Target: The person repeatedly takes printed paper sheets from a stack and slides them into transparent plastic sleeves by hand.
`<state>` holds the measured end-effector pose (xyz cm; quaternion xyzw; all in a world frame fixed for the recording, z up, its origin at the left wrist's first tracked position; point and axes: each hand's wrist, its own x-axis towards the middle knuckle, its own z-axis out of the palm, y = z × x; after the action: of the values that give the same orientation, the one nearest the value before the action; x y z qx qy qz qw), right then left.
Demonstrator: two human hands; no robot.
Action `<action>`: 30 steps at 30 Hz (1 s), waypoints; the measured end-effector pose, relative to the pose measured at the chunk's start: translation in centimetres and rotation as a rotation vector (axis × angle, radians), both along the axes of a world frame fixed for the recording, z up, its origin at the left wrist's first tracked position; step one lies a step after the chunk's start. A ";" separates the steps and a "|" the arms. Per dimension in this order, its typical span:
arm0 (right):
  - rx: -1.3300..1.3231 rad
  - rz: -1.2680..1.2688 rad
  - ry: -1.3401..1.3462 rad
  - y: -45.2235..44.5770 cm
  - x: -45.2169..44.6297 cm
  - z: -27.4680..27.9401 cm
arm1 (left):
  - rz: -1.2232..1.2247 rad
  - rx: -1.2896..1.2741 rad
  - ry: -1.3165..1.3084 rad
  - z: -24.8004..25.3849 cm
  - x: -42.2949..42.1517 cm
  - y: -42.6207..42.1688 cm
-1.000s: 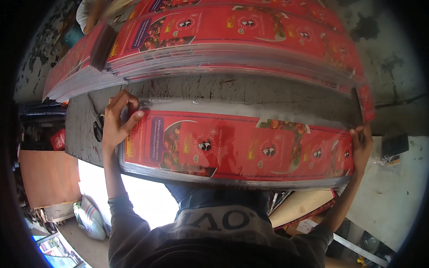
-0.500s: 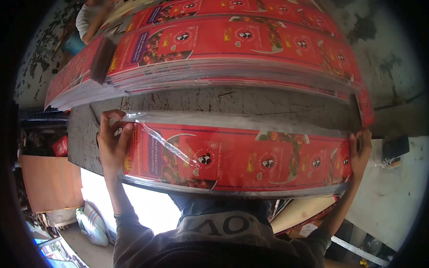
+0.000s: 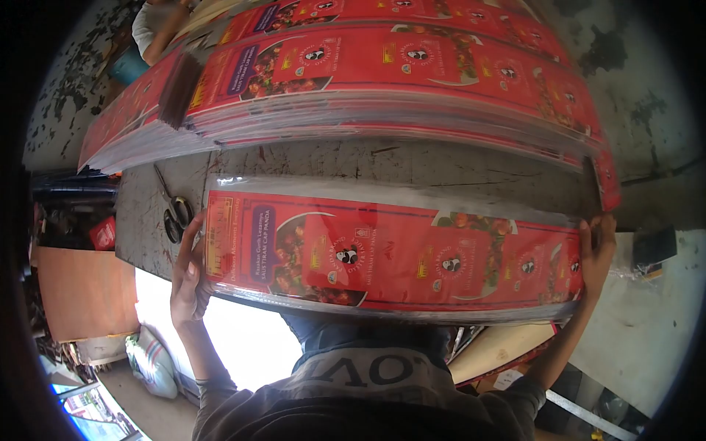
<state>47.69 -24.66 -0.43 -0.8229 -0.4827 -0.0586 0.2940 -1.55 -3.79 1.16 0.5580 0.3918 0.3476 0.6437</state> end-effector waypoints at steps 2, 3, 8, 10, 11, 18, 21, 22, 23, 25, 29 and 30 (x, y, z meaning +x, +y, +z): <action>0.000 0.010 0.002 -0.1 0.2 -0.2 | -0.056 -0.139 -0.271 -1.1 -1.2 -0.4; 0.009 0.023 0.014 -0.1 0.3 -0.3 | -0.050 -0.140 -0.271 -1.6 -1.4 -0.8; 0.032 0.027 0.078 -0.2 0.7 -0.7 | -0.093 -0.365 -1.252 -3.7 0.9 -3.0; 0.037 -0.011 0.141 -0.5 0.8 -0.8 | -0.208 -0.353 -1.336 -4.0 2.0 -3.5; 0.037 -0.015 0.135 -0.6 1.0 -0.8 | -0.213 -0.356 -1.341 -4.2 2.3 -3.7; 0.029 0.032 0.127 -0.6 1.1 -0.7 | -0.615 0.614 0.342 -3.8 3.5 -4.7; 0.043 -0.038 -0.003 -0.6 0.1 0.1 | -0.618 0.792 0.806 -0.4 6.6 -5.5; 0.067 -0.011 -0.194 -0.6 -0.3 0.4 | -0.520 0.963 0.866 -0.2 7.1 -5.5; 0.094 0.015 -0.384 -0.5 -0.7 0.6 | -0.515 0.965 0.868 -0.4 6.8 -5.5; 0.092 -0.002 -0.366 -0.2 -2.4 1.4 | -0.503 0.948 1.001 -0.8 6.3 -5.5; 0.194 0.115 -0.283 0.9 -8.1 2.5 | -0.451 1.057 0.917 -0.6 6.3 -5.2; 0.322 0.253 -0.258 1.5 -9.4 2.1 | -0.465 1.084 0.925 -0.2 6.5 -5.1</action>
<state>38.33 -23.18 1.68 -0.6841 -0.5997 -0.2021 0.3626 4.97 -8.87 0.95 0.9545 0.2682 0.0767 0.1051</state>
